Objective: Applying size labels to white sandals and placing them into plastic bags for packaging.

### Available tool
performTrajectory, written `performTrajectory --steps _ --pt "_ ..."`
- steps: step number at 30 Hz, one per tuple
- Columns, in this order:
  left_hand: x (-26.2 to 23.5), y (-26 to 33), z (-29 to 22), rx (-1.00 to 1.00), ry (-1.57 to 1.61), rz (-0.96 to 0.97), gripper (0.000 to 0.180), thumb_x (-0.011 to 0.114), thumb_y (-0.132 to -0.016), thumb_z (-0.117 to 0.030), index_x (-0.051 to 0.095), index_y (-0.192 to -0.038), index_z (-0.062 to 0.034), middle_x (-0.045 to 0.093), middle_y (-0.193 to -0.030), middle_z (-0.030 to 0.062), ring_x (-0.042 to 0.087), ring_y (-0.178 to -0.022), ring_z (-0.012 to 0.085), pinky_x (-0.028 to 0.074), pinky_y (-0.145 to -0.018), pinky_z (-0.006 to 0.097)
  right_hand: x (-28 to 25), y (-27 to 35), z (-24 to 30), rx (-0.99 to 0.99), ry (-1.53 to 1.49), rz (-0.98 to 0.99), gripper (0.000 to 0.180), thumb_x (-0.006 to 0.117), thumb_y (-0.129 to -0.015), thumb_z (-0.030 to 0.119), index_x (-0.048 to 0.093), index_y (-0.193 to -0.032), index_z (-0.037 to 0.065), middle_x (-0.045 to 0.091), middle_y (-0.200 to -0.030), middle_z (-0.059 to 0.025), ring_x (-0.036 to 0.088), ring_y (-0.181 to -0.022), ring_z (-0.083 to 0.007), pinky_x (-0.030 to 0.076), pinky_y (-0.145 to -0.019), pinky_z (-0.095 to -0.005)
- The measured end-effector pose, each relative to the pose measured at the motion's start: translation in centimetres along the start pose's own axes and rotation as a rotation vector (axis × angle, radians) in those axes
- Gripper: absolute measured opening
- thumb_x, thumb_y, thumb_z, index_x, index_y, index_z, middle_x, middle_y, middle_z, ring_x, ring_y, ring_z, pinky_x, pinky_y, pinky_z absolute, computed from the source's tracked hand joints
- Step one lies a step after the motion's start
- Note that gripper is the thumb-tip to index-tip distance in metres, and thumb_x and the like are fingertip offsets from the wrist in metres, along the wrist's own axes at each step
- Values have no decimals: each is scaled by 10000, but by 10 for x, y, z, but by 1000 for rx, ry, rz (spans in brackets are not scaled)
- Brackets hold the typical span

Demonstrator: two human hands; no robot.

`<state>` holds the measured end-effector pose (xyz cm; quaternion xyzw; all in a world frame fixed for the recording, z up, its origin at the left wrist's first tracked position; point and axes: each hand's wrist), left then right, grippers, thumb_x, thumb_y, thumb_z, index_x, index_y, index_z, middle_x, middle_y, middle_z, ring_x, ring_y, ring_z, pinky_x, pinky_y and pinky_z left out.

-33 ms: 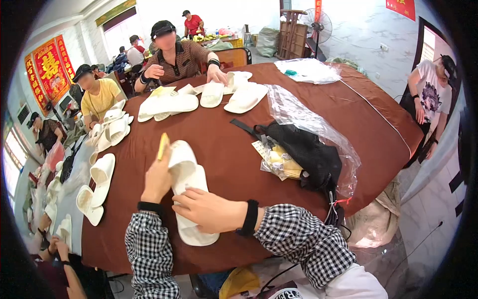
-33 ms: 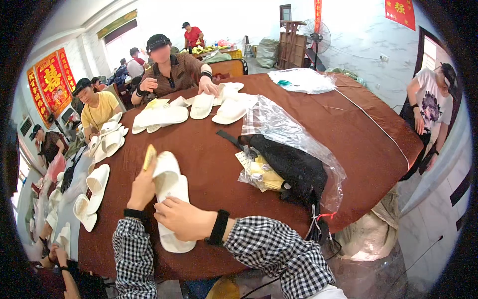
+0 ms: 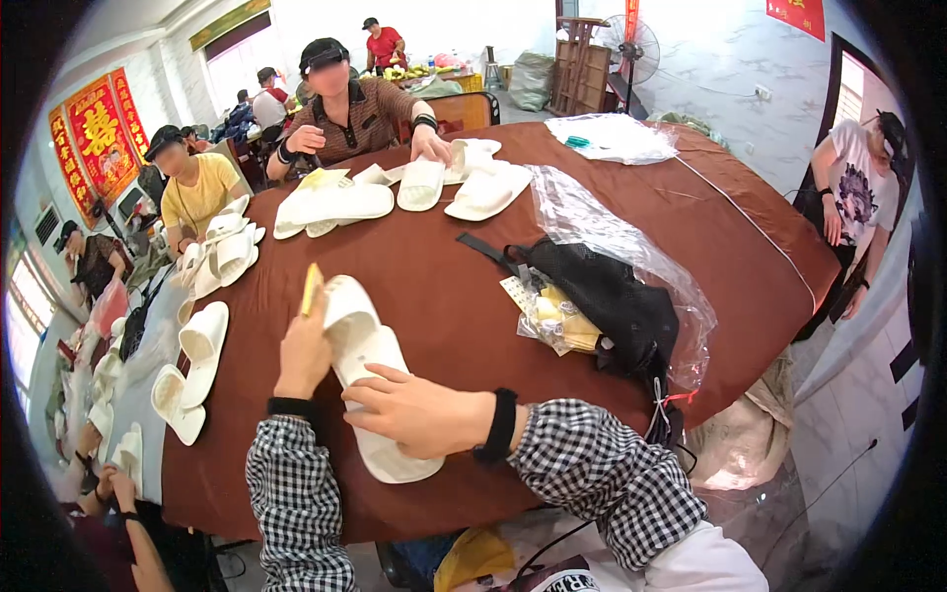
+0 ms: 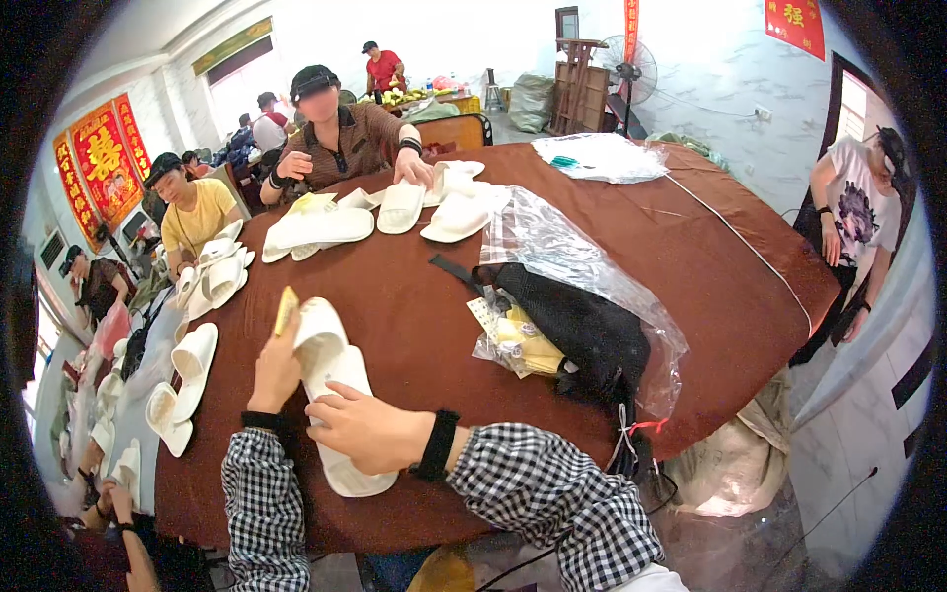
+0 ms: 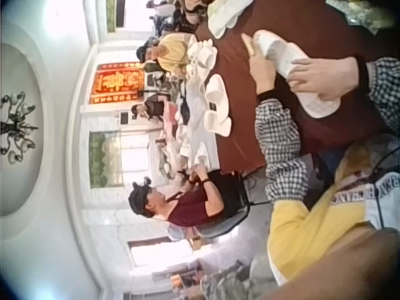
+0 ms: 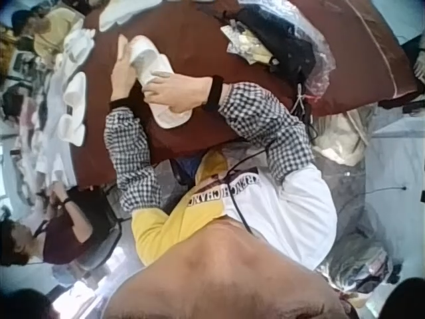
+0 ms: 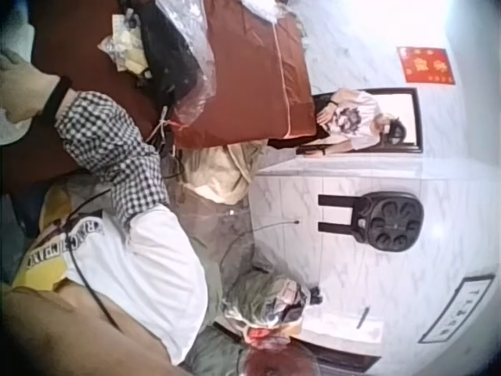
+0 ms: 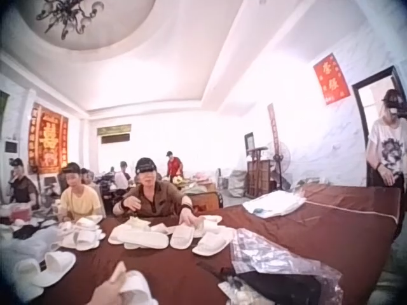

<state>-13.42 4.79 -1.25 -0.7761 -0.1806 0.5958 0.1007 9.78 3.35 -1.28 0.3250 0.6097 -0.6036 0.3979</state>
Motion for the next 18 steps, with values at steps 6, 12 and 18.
performTrajectory --steps 6,12,18 --pt "-3 18 103 46 -70 -223 662 553 -872 -75 372 -1497 -197 603 -1112 281 613 -934 457 487 -800 522 -25 21 -26 221 152 19 493 592 -782 53 610 -1251 203 488 -1407 -37 367 -1388 -269 198 -1148 -581" --pt "-6 16 82 -203 -155 -226 666 520 -866 -75 354 -1502 -185 608 -1069 239 605 -947 418 480 -809 518 -33 18 -41 608 242 -140 254 609 -805 73 626 -1057 42 553 -1255 -150 541 -1187 -291 489 -912 -434" --pt "-13 16 72 -222 -108 -250 669 541 -860 -64 349 -1498 -130 550 -1302 231 596 -1053 389 482 -861 483 0 17 -63 606 276 -141 129 612 -857 109 625 -960 33 589 -997 -126 670 -785 -278 545 -638 -372"
Point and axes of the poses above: each hand's wrist, its own y-axis away from the middle knuckle, its own x-axis out of the palm, z = x × y
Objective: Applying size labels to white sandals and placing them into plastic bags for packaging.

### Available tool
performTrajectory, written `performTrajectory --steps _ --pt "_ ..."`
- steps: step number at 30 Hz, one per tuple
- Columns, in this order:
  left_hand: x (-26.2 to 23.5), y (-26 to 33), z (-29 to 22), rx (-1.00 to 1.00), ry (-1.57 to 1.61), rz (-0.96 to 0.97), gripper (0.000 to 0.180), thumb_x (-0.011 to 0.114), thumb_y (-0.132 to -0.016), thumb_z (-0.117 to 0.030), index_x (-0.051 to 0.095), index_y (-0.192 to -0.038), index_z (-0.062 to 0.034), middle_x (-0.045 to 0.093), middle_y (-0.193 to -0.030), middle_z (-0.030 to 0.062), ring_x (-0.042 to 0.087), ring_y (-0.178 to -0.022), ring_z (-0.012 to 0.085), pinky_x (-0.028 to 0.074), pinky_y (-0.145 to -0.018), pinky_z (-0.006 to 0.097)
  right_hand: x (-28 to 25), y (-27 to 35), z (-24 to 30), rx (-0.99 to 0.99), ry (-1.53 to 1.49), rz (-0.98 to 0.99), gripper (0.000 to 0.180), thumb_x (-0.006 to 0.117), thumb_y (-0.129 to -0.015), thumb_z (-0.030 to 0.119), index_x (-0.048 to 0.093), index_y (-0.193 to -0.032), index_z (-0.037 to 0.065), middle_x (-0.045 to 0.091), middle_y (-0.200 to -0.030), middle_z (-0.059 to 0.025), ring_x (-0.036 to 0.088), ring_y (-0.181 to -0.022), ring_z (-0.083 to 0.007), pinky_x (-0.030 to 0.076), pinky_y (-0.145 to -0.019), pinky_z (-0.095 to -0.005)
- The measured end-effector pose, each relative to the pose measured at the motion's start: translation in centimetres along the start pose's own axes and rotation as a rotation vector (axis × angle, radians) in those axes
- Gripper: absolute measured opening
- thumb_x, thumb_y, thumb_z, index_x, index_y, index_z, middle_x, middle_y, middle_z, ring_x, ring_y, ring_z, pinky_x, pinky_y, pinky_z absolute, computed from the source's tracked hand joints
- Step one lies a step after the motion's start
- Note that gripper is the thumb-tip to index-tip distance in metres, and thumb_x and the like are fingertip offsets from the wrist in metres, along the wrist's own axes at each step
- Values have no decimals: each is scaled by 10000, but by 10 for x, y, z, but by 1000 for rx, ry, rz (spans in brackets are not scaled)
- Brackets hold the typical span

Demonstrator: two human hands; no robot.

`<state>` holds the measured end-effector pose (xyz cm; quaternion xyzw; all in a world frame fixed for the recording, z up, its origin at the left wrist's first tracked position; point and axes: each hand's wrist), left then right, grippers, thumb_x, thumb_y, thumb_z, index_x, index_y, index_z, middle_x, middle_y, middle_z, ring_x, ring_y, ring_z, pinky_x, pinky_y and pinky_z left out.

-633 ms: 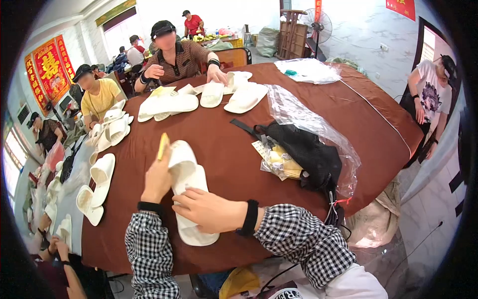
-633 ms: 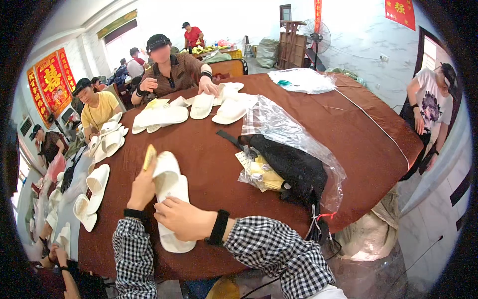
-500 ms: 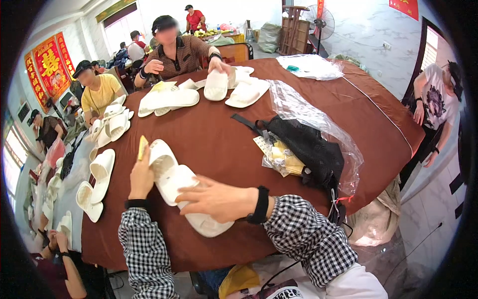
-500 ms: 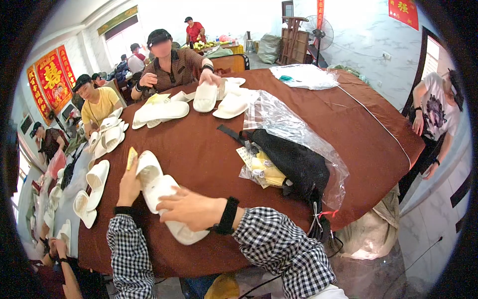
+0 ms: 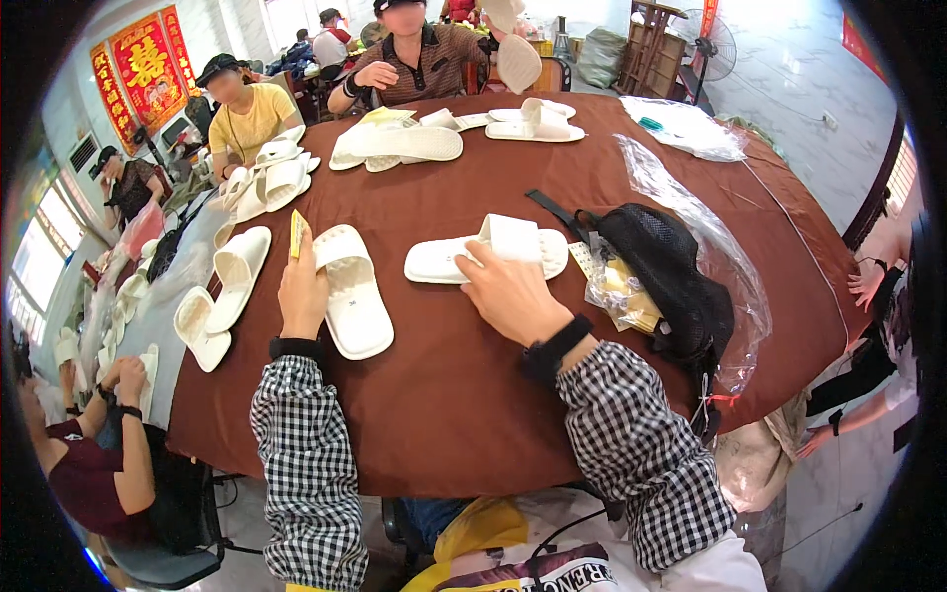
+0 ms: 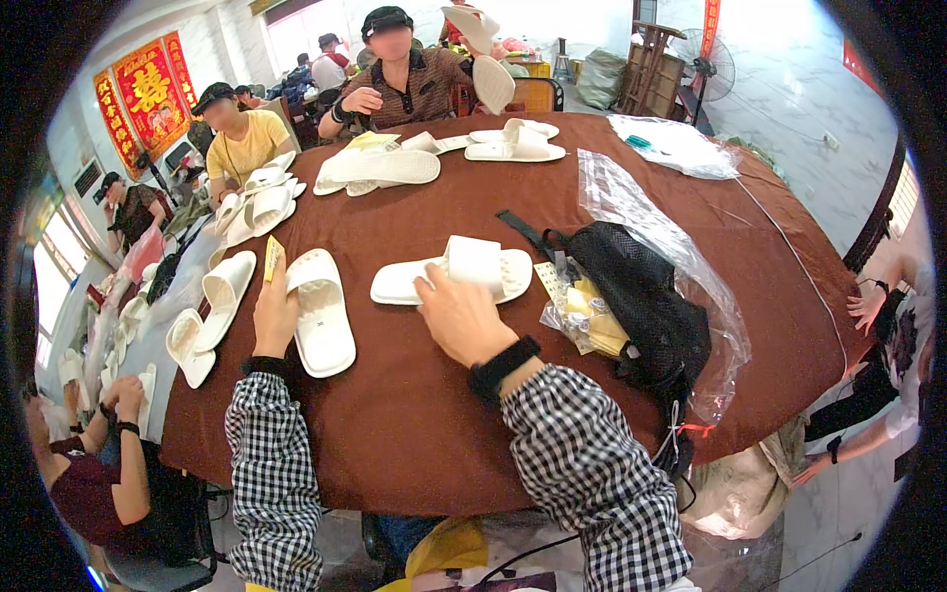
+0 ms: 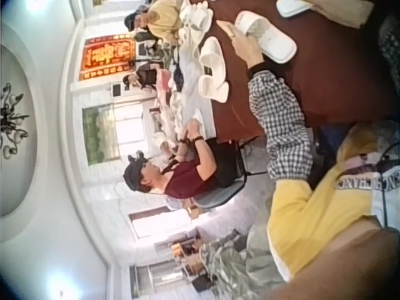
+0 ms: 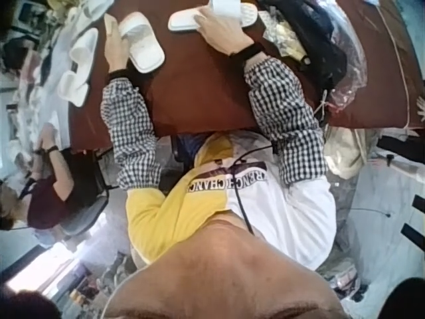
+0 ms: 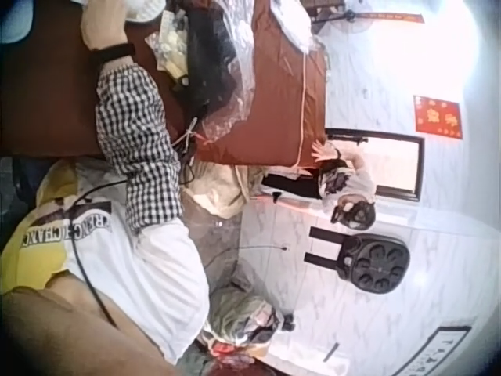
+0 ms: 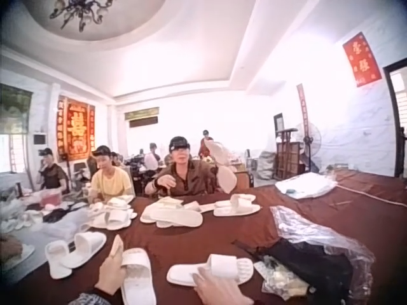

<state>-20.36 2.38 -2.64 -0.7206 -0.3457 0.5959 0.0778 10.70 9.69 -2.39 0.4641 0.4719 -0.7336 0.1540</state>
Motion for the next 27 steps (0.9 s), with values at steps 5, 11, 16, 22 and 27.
performTrajectory --steps 5,11,16,22,27 --pt "0 3 10 -4 105 39 724 538 -812 7 345 -1500 -110 538 -1303 277 582 -1107 427 471 -909 477 -3 -2 2 110 146 161 146 639 -849 163 625 -938 47 615 -956 -117 677 -789 -294 556 -647 -401" --pt "-1 3 14 95 167 -2 710 545 -800 -8 378 -1484 -103 544 -1270 306 577 -1096 444 471 -910 475 -39 14 -23 -9 -110 280 144 657 -840 160 621 -864 22 599 -918 -112 629 -810 -343 509 -734 -434" --pt "-3 6 -10 178 174 130 686 554 -814 -39 401 -1475 -140 597 -1155 283 604 -1015 440 487 -866 487 -45 13 -26 -35 -124 326 156 659 -812 136 658 -738 -1 595 -921 -119 641 -837 -326 536 -748 -432" --pt "-2 16 -43 241 124 176 606 557 -840 -70 450 -1436 -103 620 -1099 249 607 -992 413 496 -863 481 -45 7 -20 -139 -177 345 129 649 -785 118 637 -712 12 594 -893 -111 626 -810 -323 510 -716 -434" --pt "-2 24 -59 292 109 169 564 563 -840 -91 486 -1399 -83 618 -1094 248 611 -1001 394 505 -856 477 -40 5 -24 -279 -220 245 124 643 -776 116 627 -690 29 606 -873 -94 604 -815 -308 476 -782 -410"
Point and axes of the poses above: each hand's wrist, its own y-axis away from the middle knuckle, its own x-axis out of the palm, z = x × y
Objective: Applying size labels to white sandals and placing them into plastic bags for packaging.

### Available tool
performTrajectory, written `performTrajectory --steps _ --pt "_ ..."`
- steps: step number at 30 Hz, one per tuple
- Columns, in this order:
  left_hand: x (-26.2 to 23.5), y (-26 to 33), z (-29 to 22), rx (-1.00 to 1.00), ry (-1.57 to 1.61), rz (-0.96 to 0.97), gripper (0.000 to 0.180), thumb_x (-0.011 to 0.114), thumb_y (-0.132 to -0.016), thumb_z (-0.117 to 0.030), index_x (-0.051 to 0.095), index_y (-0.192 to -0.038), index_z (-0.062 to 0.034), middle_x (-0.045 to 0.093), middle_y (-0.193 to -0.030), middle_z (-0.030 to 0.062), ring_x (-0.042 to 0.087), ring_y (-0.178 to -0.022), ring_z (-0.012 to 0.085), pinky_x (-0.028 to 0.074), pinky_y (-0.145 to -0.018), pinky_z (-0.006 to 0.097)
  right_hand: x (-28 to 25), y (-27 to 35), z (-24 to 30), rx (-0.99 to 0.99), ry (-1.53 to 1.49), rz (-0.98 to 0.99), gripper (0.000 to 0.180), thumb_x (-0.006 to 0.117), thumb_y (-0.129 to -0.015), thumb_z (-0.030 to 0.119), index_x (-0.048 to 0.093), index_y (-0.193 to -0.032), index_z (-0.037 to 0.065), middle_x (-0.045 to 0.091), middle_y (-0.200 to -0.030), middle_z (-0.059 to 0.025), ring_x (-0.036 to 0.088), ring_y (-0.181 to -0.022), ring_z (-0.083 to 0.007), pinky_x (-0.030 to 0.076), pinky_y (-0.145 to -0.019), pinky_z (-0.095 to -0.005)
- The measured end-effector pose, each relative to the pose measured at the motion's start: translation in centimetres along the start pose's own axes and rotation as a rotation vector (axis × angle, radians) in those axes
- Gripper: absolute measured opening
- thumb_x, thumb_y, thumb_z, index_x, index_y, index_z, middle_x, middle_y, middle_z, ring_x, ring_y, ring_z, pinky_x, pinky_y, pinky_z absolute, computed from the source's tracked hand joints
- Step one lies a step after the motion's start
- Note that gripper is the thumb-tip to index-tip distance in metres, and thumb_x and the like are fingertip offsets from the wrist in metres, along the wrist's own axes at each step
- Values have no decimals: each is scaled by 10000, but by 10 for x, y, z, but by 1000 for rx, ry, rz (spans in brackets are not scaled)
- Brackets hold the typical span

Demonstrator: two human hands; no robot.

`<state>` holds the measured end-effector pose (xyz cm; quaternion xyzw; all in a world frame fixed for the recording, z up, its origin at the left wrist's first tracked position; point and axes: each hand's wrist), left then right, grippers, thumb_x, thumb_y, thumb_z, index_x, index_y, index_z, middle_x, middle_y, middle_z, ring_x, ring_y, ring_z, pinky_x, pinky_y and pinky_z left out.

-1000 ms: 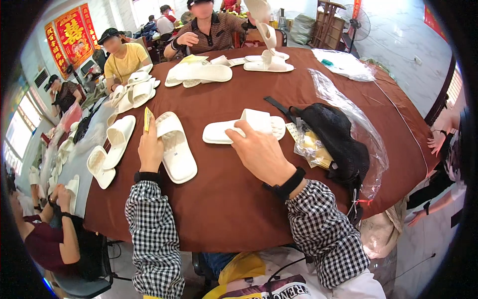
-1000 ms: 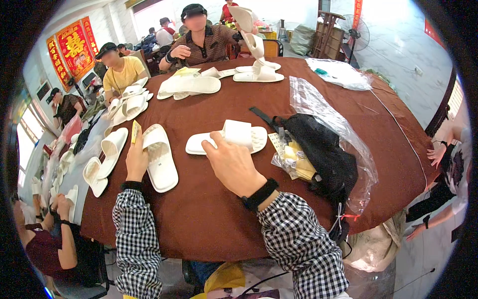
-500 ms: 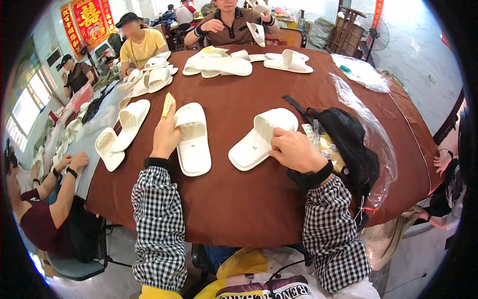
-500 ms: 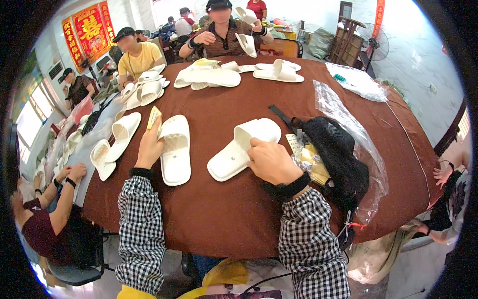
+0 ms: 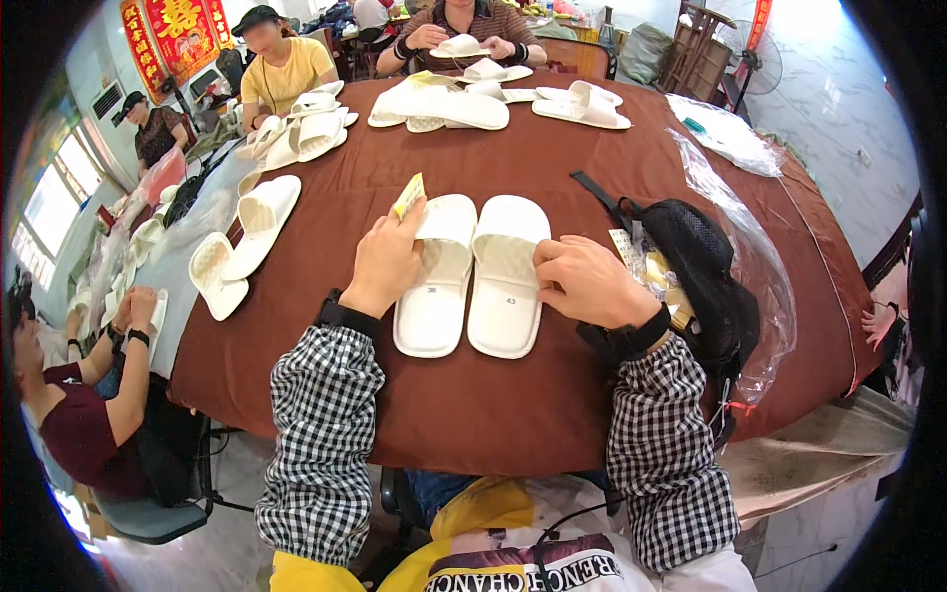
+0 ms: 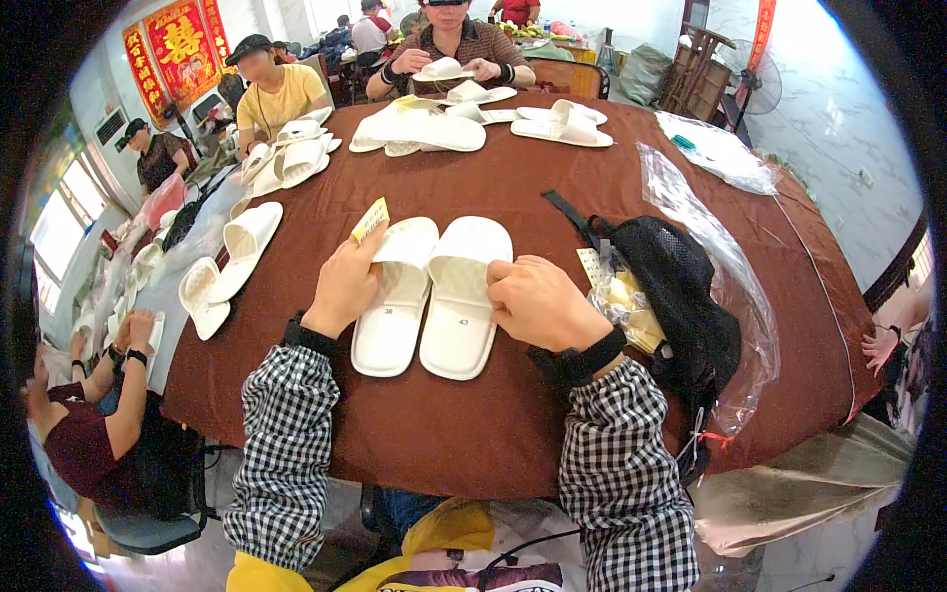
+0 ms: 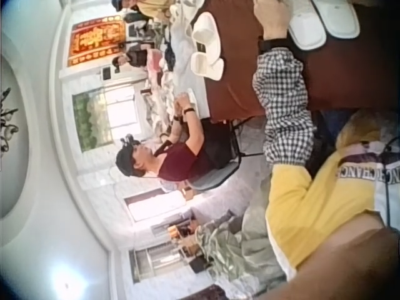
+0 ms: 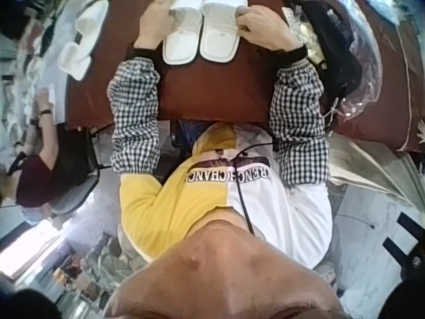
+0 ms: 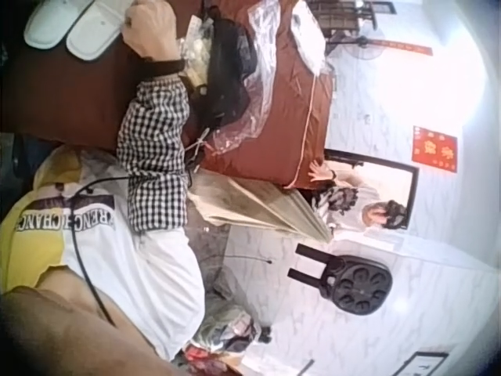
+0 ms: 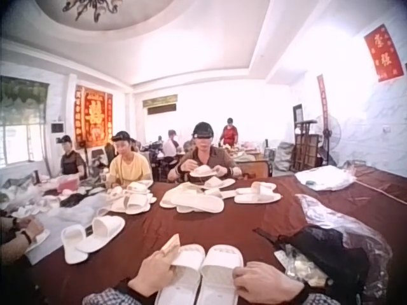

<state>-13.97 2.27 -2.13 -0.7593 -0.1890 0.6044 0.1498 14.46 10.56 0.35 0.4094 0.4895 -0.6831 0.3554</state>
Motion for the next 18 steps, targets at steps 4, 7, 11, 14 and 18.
performTrajectory --steps 4,7,11,14,18 --pt "-2 2 -13 29 10 9 519 574 -832 -105 513 -1345 -60 610 -1115 233 617 -989 385 521 -815 483 -7 3 3 51 15 -21 114 638 -778 105 625 -689 34 618 -865 -87 596 -816 -303 469 -796 -407" --pt "0 5 -20 28 -25 29 492 582 -826 -119 523 -1310 -52 602 -1139 221 624 -972 381 533 -780 490 -9 3 6 55 115 -68 71 626 -788 103 632 -751 42 627 -865 -87 597 -854 -297 480 -791 -409" --pt "-3 5 -31 25 -20 25 468 581 -825 -120 531 -1284 -46 599 -1142 211 634 -943 381 539 -766 493 -2 2 15 183 -74 -10 63 602 -820 106 614 -834 45 629 -862 -106 619 -824 -324 506 -726 -429" --pt "-4 5 -32 10 -35 25 465 580 -827 -113 525 -1284 -47 598 -1133 206 642 -923 381 543 -752 489 4 4 14 236 -83 17 63 586 -839 102 597 -834 41 626 -858 -126 629 -788 -344 515 -692 -441" --pt "3 6 -23 -3 -96 -19 481 591 -828 -112 504 -1296 -39 594 -1136 198 646 -914 379 546 -732 480 5 1 16 197 -64 22 75 572 -851 102 589 -826 33 619 -844 -149 633 -766 -354 521 -682 -441"
Point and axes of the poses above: each hand's wrist, its own y-axis away from the middle knuckle, its own x-axis out of the palm, z = x × y
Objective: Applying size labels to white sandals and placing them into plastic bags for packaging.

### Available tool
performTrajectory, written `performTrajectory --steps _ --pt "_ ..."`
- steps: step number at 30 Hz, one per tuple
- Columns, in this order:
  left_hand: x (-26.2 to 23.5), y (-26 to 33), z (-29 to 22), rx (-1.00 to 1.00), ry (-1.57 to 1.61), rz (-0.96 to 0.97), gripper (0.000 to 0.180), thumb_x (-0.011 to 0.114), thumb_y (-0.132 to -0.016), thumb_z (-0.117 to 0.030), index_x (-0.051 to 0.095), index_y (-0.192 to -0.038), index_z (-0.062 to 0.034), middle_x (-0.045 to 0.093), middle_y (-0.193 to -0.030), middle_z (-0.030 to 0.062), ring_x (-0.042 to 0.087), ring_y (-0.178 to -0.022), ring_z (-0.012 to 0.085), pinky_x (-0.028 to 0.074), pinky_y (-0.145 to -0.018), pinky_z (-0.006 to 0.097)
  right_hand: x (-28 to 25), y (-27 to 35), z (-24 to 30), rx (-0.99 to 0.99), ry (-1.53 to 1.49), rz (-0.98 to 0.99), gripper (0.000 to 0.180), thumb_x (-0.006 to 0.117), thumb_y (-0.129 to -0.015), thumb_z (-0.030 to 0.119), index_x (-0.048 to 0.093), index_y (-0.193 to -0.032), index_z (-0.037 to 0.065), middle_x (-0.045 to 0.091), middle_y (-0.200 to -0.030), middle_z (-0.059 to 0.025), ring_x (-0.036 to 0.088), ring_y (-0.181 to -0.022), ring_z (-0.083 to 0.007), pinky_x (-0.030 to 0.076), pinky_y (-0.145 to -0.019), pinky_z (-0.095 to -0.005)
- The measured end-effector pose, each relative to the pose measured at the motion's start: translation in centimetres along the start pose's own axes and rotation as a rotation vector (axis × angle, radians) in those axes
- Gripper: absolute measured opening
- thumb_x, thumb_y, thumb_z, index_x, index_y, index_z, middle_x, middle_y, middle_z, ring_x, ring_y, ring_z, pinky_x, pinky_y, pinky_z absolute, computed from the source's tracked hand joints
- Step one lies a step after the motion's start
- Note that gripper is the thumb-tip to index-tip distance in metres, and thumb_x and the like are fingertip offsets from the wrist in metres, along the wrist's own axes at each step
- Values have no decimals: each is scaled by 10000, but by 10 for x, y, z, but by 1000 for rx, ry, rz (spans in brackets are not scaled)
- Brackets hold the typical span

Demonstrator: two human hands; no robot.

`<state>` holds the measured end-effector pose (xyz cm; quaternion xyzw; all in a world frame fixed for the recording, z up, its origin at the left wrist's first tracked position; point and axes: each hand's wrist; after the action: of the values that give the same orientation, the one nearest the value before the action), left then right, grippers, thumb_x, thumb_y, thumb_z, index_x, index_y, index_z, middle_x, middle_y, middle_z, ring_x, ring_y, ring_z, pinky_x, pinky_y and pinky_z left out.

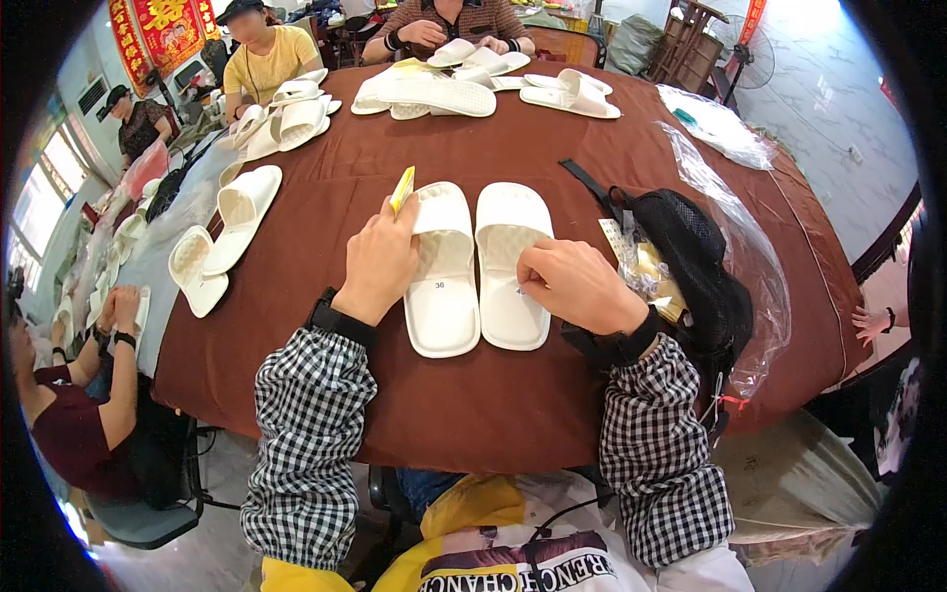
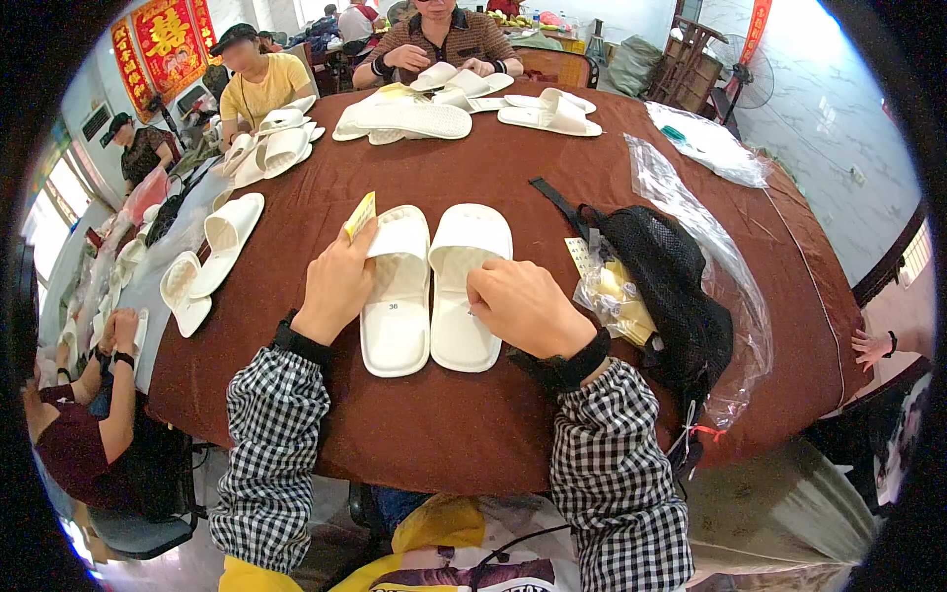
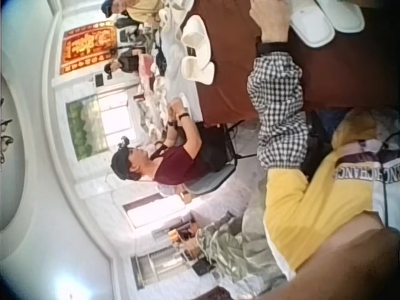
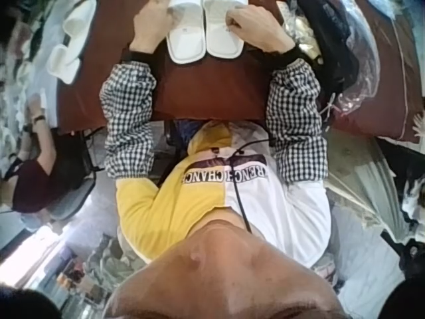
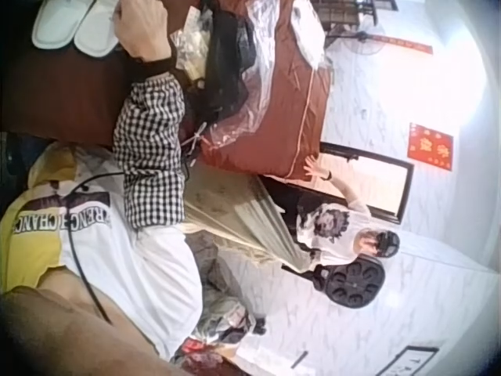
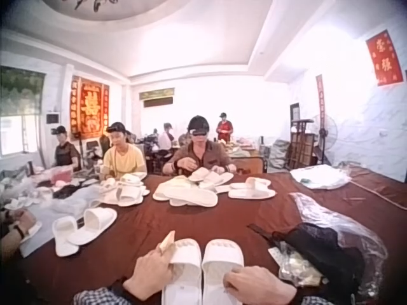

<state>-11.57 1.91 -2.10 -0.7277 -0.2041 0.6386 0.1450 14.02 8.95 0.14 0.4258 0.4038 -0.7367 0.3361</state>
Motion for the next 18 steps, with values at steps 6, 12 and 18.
performTrajectory --steps 6,12,18 --pt "4 0 -3 -10 19 -21 499 602 -829 -114 490 -1308 -26 592 -1138 198 643 -919 378 542 -736 483 5 -1 5 46 121 7 74 614 -817 104 575 -825 42 620 -826 -113 626 -789 -326 507 -689 -430" --pt "7 -1 -3 -14 40 -21 510 600 -836 -121 485 -1324 -26 593 -1142 208 638 -935 384 536 -749 491 5 0 2 -42 164 -6 68 595 -809 97 570 -822 34 614 -814 -116 626 -780 -326 511 -683 -427" --pt "4 -1 -1 -31 38 -20 544 600 -820 -129 485 -1347 -56 598 -1159 230 636 -952 397 535 -770 498 -5 6 -8 -66 -62 29 95 581 -855 113 557 -835 23 611 -832 -135 626 -780 -337 502 -681 -417"
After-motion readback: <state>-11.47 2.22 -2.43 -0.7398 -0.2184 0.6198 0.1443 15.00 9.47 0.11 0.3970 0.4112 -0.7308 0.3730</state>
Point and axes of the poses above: each hand's wrist, its own y-axis away from the middle knuckle, its own x-axis out of the palm, z = x × y
